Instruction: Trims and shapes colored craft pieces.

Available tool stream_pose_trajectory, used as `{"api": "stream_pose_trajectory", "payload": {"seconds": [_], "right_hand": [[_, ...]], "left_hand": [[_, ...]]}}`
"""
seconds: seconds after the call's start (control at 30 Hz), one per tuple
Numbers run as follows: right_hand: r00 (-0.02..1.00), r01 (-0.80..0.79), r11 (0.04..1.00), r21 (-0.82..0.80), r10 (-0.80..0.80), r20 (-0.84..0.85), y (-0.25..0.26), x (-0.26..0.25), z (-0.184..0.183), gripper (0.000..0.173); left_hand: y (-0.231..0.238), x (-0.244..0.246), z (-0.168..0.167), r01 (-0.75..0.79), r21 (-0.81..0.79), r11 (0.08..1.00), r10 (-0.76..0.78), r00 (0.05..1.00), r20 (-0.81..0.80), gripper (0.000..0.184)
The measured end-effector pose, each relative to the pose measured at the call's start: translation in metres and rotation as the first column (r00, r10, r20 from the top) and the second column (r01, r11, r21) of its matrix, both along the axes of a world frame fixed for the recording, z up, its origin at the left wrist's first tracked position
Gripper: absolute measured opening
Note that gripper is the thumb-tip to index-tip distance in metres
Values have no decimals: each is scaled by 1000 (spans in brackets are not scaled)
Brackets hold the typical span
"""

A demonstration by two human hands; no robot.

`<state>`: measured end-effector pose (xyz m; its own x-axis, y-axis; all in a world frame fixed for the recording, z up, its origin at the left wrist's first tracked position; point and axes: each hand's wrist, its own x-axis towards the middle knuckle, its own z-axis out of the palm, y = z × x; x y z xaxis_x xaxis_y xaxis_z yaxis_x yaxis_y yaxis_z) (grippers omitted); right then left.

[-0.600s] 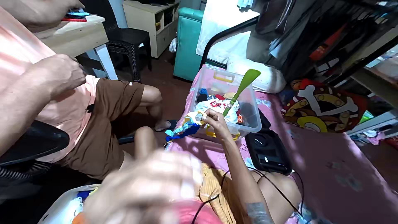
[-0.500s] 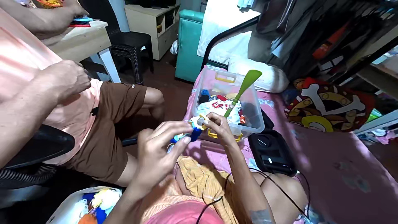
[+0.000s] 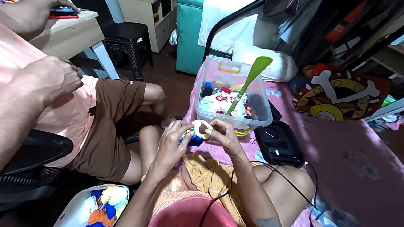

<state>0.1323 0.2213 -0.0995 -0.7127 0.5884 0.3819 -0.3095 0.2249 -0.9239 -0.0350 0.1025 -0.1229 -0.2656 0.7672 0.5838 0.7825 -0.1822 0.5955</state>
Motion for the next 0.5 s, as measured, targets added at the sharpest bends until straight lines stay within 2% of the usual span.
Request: {"api": "stream_pose_trajectory", "payload": {"seconds": [0.23, 0.4, 0.43, 0.5], "right_hand": [[1000, -15, 999, 47, 15, -8, 1, 9, -7, 7], [1000, -3, 999, 41, 3, -16, -1, 18, -11, 7], [1000, 2, 1000, 18, -2, -2, -2, 19, -12, 11], [999, 10, 1000, 0, -10, 52, -4, 19, -13, 33]], "left_hand": [[0, 2, -4, 33, 2, 999, -33, 999, 39, 23], [-4, 9, -5, 108, 39, 993, -113, 980, 166, 23], [-5, 11, -5, 113, 41, 993, -118, 977, 179, 23], [-4, 15, -6, 118, 44, 992, -124, 977, 174, 23]]}}
